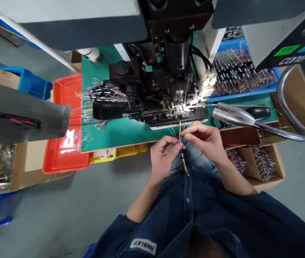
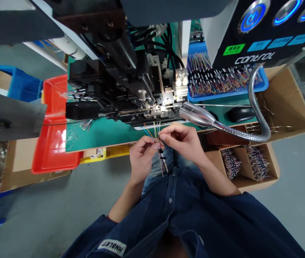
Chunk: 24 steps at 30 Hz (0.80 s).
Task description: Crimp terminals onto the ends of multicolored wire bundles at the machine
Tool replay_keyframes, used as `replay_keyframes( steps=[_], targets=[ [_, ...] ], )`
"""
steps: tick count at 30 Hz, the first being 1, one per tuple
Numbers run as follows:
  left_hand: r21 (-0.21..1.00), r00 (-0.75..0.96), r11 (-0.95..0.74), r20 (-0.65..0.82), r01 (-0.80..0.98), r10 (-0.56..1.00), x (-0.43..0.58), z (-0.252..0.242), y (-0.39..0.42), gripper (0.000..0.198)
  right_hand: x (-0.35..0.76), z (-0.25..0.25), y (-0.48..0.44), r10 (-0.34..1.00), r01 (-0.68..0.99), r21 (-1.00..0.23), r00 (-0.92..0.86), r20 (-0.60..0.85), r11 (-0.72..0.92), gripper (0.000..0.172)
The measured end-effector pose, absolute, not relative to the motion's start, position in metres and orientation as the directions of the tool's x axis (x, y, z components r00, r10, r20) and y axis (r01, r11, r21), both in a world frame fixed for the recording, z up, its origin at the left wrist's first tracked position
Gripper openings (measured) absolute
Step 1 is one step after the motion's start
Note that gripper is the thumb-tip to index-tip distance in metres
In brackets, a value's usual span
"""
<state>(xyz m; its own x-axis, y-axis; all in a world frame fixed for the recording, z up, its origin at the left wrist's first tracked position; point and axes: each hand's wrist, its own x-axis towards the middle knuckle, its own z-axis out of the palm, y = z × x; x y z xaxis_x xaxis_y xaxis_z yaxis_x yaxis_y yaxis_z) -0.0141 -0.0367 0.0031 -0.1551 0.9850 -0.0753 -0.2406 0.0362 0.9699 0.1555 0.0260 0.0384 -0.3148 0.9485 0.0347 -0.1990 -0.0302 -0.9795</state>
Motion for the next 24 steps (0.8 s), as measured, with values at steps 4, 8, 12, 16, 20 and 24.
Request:
replay_keyframes(
  steps=[4,8,12,16,20,24],
  targets=[
    [0.974,-0.151,0.038,-0.073,-0.223,0.986,-0.015,0.002,-0.035,0.023,0.159,0.031,0.022,0.926,-0.163,-0.985,-0.361,0.113,0.057,0.01],
    [0.981,-0.082,0.035,-0.051,-0.19,0.995,-0.019,0.003,-0.034,0.022,0.159,0.028,0.022,0.913,-0.155,-0.984,-0.383,0.141,0.087,0.008],
    [0.988,-0.011,0.05,-0.052,-0.145,0.999,-0.025,0.004,-0.034,0.021,0.157,0.033,0.025,0.91,-0.106,-0.981,-0.367,0.193,0.165,0.008],
    [0.991,-0.02,0.034,-0.037,-0.13,0.999,-0.027,0.007,-0.035,0.016,0.155,0.039,0.028,0.952,-0.118,-0.973,-0.213,0.219,0.197,0.009],
    [0.983,-0.056,0.043,-0.054,-0.178,0.997,-0.025,0.008,-0.035,0.019,0.158,0.036,0.027,0.982,-0.165,-0.984,-0.164,0.09,0.062,0.013],
    [0.983,-0.061,0.069,-0.081,-0.172,0.995,-0.024,0.005,-0.034,0.02,0.162,0.03,0.022,0.921,-0.153,-0.987,-0.375,0.106,0.051,0.01]
  ],
)
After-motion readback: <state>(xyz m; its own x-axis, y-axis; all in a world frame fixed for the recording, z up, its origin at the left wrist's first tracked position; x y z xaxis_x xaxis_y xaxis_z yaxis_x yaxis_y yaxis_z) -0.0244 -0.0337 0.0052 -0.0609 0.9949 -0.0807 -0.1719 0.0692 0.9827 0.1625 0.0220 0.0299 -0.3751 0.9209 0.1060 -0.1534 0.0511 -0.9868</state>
